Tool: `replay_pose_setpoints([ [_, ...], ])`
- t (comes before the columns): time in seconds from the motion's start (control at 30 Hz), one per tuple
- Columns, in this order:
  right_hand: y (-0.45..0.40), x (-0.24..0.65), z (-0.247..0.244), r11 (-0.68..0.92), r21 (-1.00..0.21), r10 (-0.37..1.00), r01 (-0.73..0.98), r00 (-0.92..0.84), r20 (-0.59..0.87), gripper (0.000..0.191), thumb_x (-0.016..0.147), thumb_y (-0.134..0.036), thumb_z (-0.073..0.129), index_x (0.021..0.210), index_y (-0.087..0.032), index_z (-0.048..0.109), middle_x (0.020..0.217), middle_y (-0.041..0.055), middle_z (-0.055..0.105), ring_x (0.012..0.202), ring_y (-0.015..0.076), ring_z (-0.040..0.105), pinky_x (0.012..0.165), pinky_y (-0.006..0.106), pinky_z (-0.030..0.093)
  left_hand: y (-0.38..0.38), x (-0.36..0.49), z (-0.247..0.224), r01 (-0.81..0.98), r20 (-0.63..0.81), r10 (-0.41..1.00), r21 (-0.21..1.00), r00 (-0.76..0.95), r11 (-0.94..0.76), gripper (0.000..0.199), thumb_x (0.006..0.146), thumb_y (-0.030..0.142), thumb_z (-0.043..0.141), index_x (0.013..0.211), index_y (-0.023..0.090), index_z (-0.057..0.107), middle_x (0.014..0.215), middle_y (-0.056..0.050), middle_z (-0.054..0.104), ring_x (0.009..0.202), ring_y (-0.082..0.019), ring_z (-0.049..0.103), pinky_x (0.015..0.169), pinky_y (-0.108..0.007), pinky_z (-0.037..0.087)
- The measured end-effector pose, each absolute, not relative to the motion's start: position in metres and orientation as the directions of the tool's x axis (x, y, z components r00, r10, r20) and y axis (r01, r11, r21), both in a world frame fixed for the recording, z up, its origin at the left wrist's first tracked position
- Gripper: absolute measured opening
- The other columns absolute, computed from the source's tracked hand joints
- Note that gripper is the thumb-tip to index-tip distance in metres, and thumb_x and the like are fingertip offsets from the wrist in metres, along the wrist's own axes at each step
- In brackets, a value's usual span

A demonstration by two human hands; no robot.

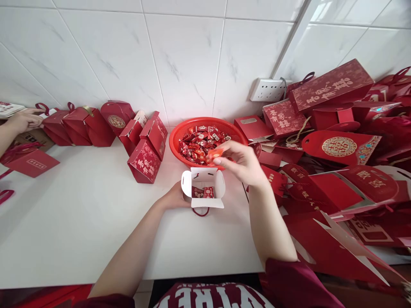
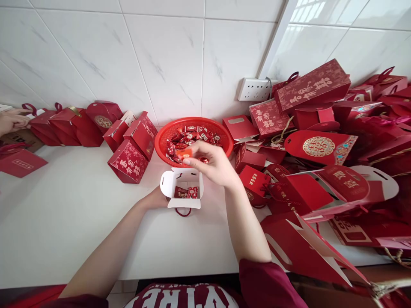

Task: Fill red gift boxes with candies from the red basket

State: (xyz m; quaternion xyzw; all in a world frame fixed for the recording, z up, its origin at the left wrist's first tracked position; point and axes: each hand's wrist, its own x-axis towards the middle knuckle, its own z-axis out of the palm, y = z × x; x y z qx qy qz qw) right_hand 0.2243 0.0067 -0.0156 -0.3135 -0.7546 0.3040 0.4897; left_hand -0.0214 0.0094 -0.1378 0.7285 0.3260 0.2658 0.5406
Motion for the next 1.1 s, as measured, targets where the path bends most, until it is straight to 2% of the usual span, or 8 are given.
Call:
replay_pose_setpoints([
  [0.1, 0.01, 0.226, -0.027, 0.598, -0.749, 0.781, 0.286, -0.42, 0.463, 0.018, 0.095, -0.033, 0.061, 0.108, -0.022, 0.067, 0.113, 0.0049, 0.071, 0.107, 0.0221, 0.066, 0.096, 0.038, 0.053, 0.009, -0.021, -0.138, 0.183, 0.05, 0.766, 0.959, 0.641, -0.217, 0.088, 0.068, 0.028, 0.084, 0.145, 0.022, 0.042, 0.125, -0.011, 0.066, 0.115, -0.035, 0.064, 0.096, -0.052, 0.054],
  [0.23, 0.007, 0.228, -0.032, 0.617, -0.722, 0.784, 0.311, -0.321, 0.532, 0.02, 0.099, -0.032, 0.054, 0.113, -0.023, 0.065, 0.121, 0.0058, 0.068, 0.115, 0.022, 0.063, 0.1, 0.038, 0.051, 0.009, -0.02, -0.137, 0.162, 0.063, 0.757, 0.962, 0.65, -0.22, 0.09, 0.065, 0.03, 0.087, 0.143, 0.021, 0.043, 0.136, -0.018, 0.059, 0.122, -0.037, 0.06, 0.099, -0.055, 0.052],
  [0.37, -0.009, 0.228, -0.056, 0.609, -0.739, 0.786, 0.29, -0.096, 0.61, 0.018, 0.099, -0.036, 0.052, 0.106, -0.024, 0.062, 0.119, 0.0082, 0.065, 0.116, 0.0236, 0.061, 0.096, 0.038, 0.052, 0.005, -0.021, -0.134, 0.095, 0.093, 0.708, 0.97, 0.7, -0.222, 0.094, 0.07, 0.038, 0.084, 0.149, 0.023, 0.034, 0.145, -0.018, 0.051, 0.129, -0.038, 0.054, 0.103, -0.055, 0.048],
  [0.5, -0.026, 0.228, -0.103, 0.576, -0.762, 0.762, 0.297, 0.144, 0.632, 0.018, 0.099, -0.038, 0.048, 0.102, -0.024, 0.059, 0.107, 0.0091, 0.063, 0.103, 0.0245, 0.063, 0.089, 0.041, 0.053, 0.001, -0.027, -0.137, 0.177, 0.297, 0.798, 0.879, 0.524, -0.443, 0.085, 0.078, 0.055, 0.072, 0.146, 0.021, 0.034, 0.142, -0.019, 0.049, 0.13, -0.038, 0.05, 0.107, -0.056, 0.042],
  [0.63, -0.037, 0.232, -0.131, 0.632, -0.696, 0.743, 0.341, -0.012, 0.669, 0.031, 0.097, -0.049, 0.046, 0.114, -0.025, 0.056, 0.117, 0.0118, 0.062, 0.111, 0.0299, 0.06, 0.094, 0.049, 0.05, -0.004, -0.025, -0.138, 0.32, 0.523, 0.752, 0.689, 0.4, -0.65, 0.088, 0.075, 0.06, 0.07, 0.145, 0.02, 0.033, 0.142, -0.018, 0.043, 0.131, -0.037, 0.046, 0.108, -0.054, 0.04],
  [0.77, -0.04, 0.232, -0.129, 0.701, -0.608, 0.702, 0.372, -0.211, 0.68, 0.05, 0.093, -0.062, 0.046, 0.128, -0.026, 0.052, 0.139, 0.0139, 0.053, 0.129, 0.0353, 0.05, 0.104, 0.056, 0.044, -0.009, -0.016, -0.136, 0.303, 0.554, 0.75, 0.691, 0.361, -0.657, 0.079, 0.08, 0.052, 0.068, 0.143, 0.021, 0.032, 0.149, -0.019, 0.037, 0.139, -0.036, 0.038, 0.111, -0.054, 0.039],
  [0.93, -0.039, 0.224, -0.126, 0.641, -0.614, 0.739, 0.461, -0.153, 0.657, 0.036, 0.096, -0.03, 0.054, 0.132, -0.029, 0.048, 0.139, 0.0108, 0.053, 0.132, 0.0291, 0.049, 0.107, 0.052, 0.043, -0.014, -0.006, -0.138, 0.273, 0.504, 0.827, 0.782, 0.249, -0.56, 0.066, 0.086, 0.035, 0.064, 0.142, 0.023, 0.031, 0.143, -0.015, 0.044, 0.132, -0.03, 0.048, 0.11, -0.05, 0.042],
  [1.1, -0.037, 0.22, -0.13, 0.578, -0.648, 0.77, 0.496, -0.068, 0.634, 0.052, 0.095, -0.023, 0.055, 0.143, -0.029, 0.039, 0.145, 0.0114, 0.048, 0.136, 0.0295, 0.045, 0.108, 0.053, 0.044, -0.02, -0.003, -0.133, 0.374, 0.524, 0.796, 0.703, 0.303, -0.605, 0.069, 0.079, 0.028, 0.064, 0.141, 0.023, 0.036, 0.135, -0.014, 0.044, 0.124, -0.031, 0.049, 0.104, -0.05, 0.044],
])
